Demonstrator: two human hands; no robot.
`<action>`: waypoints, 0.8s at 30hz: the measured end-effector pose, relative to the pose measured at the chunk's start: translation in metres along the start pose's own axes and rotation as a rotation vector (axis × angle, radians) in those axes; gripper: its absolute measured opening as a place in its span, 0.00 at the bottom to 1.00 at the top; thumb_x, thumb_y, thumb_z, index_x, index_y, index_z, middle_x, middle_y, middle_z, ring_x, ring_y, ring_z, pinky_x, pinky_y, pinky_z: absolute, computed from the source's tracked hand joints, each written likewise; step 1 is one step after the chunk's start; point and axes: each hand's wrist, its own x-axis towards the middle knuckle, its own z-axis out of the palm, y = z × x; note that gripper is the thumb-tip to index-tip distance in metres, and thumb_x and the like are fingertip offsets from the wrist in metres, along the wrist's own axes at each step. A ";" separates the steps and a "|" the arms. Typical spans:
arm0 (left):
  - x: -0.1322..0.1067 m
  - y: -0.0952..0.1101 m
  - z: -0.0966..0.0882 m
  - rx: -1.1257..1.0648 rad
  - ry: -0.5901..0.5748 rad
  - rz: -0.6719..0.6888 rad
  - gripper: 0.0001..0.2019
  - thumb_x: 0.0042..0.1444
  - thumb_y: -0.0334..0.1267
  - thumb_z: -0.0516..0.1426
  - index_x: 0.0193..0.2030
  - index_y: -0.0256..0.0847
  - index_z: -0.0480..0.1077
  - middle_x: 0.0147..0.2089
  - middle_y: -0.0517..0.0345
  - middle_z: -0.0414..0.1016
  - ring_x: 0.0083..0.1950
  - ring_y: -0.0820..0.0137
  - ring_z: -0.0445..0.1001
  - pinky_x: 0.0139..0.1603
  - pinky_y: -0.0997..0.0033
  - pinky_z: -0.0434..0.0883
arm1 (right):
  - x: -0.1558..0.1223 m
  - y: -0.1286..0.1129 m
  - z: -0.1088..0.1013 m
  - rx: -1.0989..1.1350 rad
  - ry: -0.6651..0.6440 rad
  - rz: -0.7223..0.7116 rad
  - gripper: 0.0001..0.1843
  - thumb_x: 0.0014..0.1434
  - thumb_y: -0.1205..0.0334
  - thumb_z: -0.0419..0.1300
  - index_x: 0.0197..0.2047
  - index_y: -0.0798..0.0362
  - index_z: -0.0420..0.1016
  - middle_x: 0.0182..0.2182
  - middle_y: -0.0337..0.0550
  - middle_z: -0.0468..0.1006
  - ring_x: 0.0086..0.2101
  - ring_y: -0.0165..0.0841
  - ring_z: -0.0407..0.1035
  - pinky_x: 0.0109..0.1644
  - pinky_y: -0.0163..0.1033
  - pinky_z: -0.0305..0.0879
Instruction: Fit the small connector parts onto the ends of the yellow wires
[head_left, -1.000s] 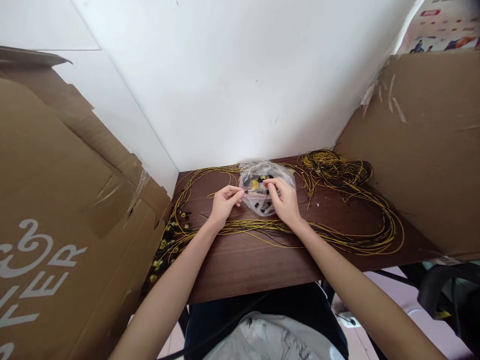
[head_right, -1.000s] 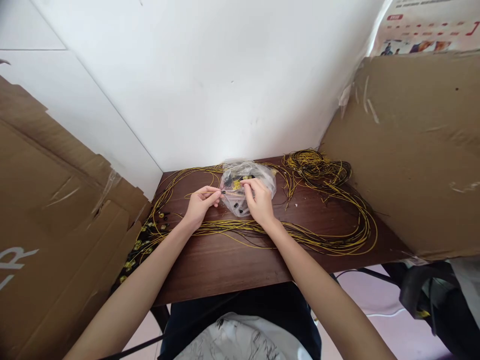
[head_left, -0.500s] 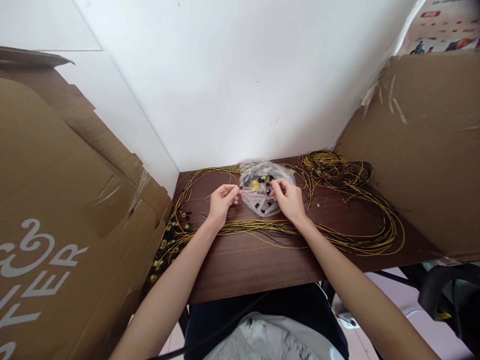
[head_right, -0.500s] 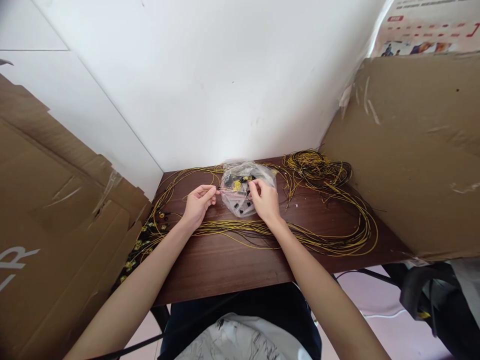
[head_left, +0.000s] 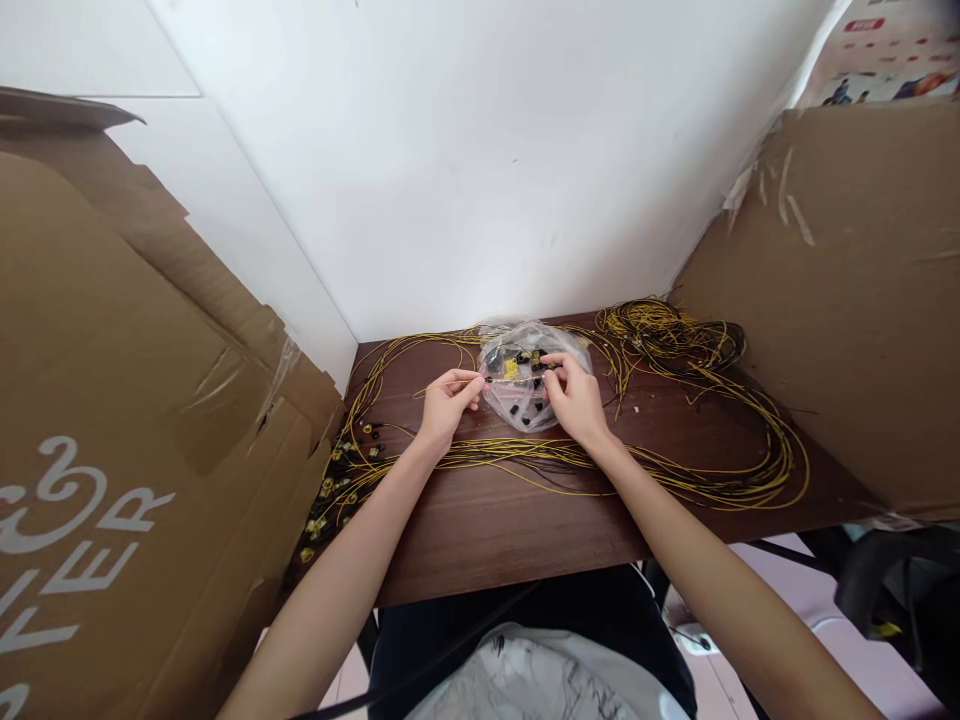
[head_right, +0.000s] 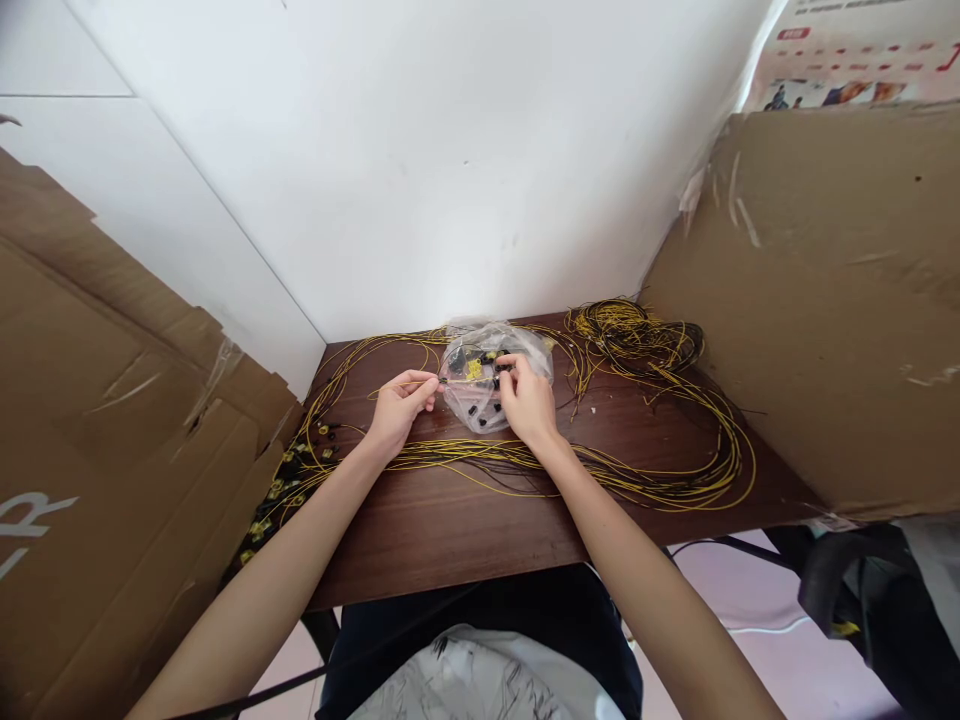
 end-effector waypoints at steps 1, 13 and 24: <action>0.000 0.000 0.000 0.005 -0.005 0.000 0.11 0.43 0.40 0.64 0.31 0.35 0.72 0.27 0.56 0.76 0.23 0.79 0.63 0.25 0.77 0.62 | 0.000 0.000 0.001 0.015 -0.012 -0.012 0.14 0.59 0.63 0.48 0.46 0.53 0.69 0.21 0.39 0.73 0.22 0.33 0.66 0.29 0.37 0.57; 0.000 0.001 0.000 0.029 -0.025 0.008 0.12 0.43 0.41 0.64 0.31 0.35 0.72 0.28 0.56 0.76 0.23 0.79 0.63 0.25 0.76 0.62 | 0.002 0.010 0.006 0.010 -0.034 -0.149 0.13 0.57 0.67 0.47 0.38 0.53 0.73 0.32 0.43 0.77 0.32 0.35 0.69 0.37 0.39 0.63; -0.001 0.000 0.002 0.069 -0.025 0.020 0.12 0.42 0.41 0.65 0.31 0.35 0.72 0.28 0.54 0.77 0.24 0.78 0.66 0.27 0.76 0.64 | -0.005 -0.015 -0.003 0.107 0.125 -0.311 0.11 0.62 0.62 0.49 0.39 0.52 0.72 0.35 0.44 0.76 0.36 0.35 0.69 0.42 0.41 0.64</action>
